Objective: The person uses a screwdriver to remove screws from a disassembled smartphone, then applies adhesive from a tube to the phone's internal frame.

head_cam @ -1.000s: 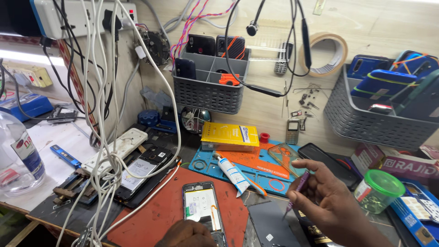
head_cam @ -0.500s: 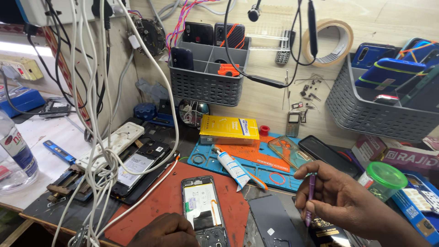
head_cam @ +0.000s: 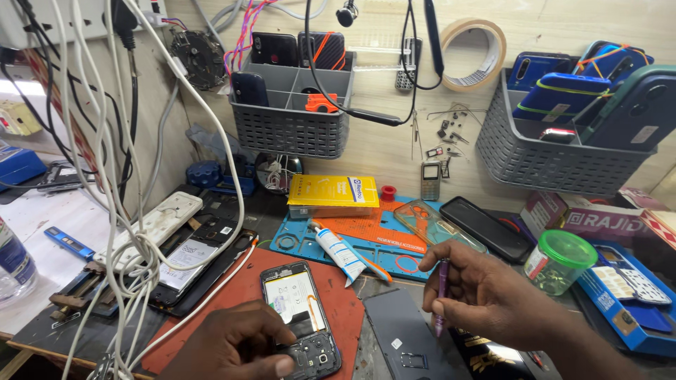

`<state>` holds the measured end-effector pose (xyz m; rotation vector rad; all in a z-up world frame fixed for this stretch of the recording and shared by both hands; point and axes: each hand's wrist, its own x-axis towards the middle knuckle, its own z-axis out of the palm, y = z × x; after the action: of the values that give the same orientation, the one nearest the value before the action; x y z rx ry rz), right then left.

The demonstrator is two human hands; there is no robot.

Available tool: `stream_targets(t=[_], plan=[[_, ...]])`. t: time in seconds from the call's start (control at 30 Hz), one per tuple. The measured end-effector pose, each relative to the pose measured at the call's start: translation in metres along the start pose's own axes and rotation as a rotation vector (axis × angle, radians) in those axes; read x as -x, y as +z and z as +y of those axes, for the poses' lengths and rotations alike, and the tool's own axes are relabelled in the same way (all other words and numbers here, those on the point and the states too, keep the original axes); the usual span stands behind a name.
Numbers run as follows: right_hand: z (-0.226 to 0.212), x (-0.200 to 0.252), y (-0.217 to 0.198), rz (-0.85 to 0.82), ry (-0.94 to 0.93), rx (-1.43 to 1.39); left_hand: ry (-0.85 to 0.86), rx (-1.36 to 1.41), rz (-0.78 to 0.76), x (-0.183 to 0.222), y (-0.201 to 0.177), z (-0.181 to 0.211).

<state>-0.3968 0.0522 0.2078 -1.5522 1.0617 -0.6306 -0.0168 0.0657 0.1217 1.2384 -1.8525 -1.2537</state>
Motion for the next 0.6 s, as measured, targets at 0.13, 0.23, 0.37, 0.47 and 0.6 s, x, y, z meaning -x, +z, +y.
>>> stream_targets(t=[0.13, 0.23, 0.37, 0.47, 0.6], plan=[[0.000, -0.001, 0.004, -0.010, -0.016, 0.026, 0.044, 0.259, -0.041, 0.005, -0.003, -0.016], [0.001, 0.000, 0.008, 0.007, -0.003, 0.055, 0.043, 0.277, -0.045, 0.009, -0.001, -0.026], [0.000, -0.001, 0.007, -0.006, -0.008, 0.029, 0.068, 0.337, -0.078, 0.011, -0.003, -0.033], [-0.001, -0.001, 0.006, 0.028, -0.105, 0.153, 0.257, 0.360, -0.105, 0.013, -0.007, -0.034], [0.013, 0.003, -0.002, -0.026, -0.212, 0.197, 0.139, 0.298, -0.093, 0.021, -0.010, -0.047]])
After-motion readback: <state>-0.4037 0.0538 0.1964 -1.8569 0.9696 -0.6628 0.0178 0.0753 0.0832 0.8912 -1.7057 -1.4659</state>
